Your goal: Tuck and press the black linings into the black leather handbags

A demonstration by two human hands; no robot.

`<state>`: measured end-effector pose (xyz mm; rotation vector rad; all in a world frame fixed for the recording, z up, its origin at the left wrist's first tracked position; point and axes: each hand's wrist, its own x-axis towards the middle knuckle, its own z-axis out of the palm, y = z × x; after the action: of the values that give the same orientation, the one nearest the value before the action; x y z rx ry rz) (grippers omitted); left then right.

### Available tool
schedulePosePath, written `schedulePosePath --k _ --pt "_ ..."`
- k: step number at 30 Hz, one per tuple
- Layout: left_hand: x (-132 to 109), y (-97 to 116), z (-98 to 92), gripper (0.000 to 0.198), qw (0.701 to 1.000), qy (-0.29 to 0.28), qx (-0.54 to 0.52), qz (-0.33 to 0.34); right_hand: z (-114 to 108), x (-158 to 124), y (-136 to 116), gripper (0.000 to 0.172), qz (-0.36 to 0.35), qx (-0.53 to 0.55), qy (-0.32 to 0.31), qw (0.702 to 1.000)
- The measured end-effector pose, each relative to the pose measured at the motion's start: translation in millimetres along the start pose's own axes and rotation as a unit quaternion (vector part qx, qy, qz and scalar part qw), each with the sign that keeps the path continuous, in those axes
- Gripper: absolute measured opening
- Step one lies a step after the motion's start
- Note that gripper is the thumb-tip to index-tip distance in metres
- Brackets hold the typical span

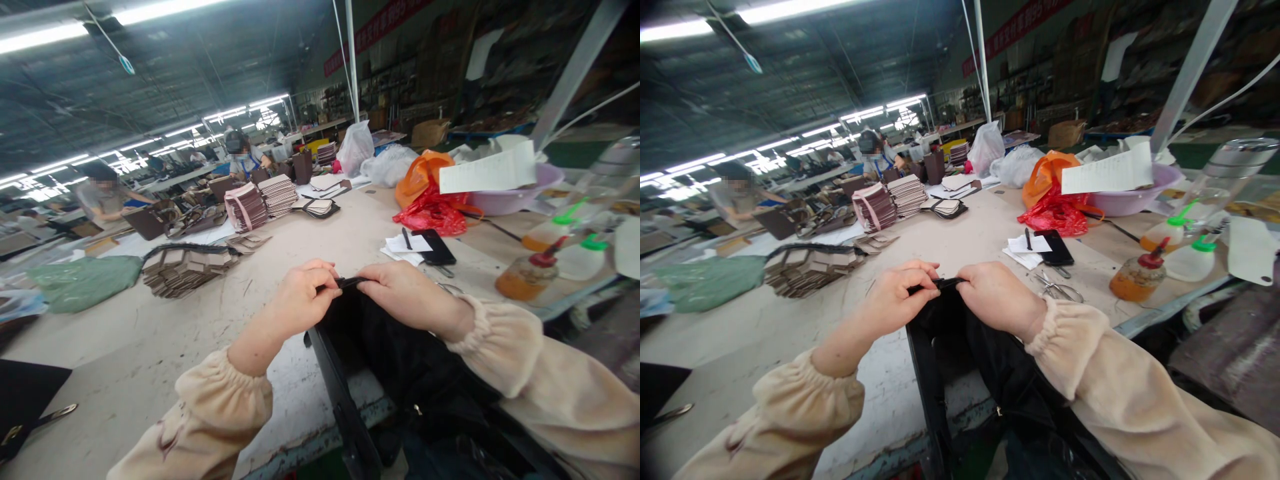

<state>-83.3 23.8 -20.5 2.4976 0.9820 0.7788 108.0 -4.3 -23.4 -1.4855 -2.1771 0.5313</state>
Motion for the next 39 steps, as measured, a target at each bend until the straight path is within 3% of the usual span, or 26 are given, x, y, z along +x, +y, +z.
schedulePosePath --k 3,12,23,32,39 --pt "-2 2 3.6 0.011 0.998 0.031 0.022 -0.055 -1 1 3 0.027 -0.023 0.010 -0.004 1.000" --pt "-1 3 3.0 0.010 0.982 0.037 0.091 -0.160 -3 9 2 0.026 -0.038 -0.001 -0.019 0.999" --pt "0 1 6.6 0.014 0.978 0.050 0.122 -0.162 -6 7 -3 0.027 -0.036 -0.014 -0.022 0.999" --pt "-1 2 6.3 0.010 0.977 0.058 0.141 -0.151 -1 26 -6 0.036 -0.074 -0.058 -0.010 0.996" --pt "-2 2 5.7 0.004 0.982 0.061 0.079 -0.162 0 30 -5 0.032 -0.068 -0.083 -0.001 0.994"
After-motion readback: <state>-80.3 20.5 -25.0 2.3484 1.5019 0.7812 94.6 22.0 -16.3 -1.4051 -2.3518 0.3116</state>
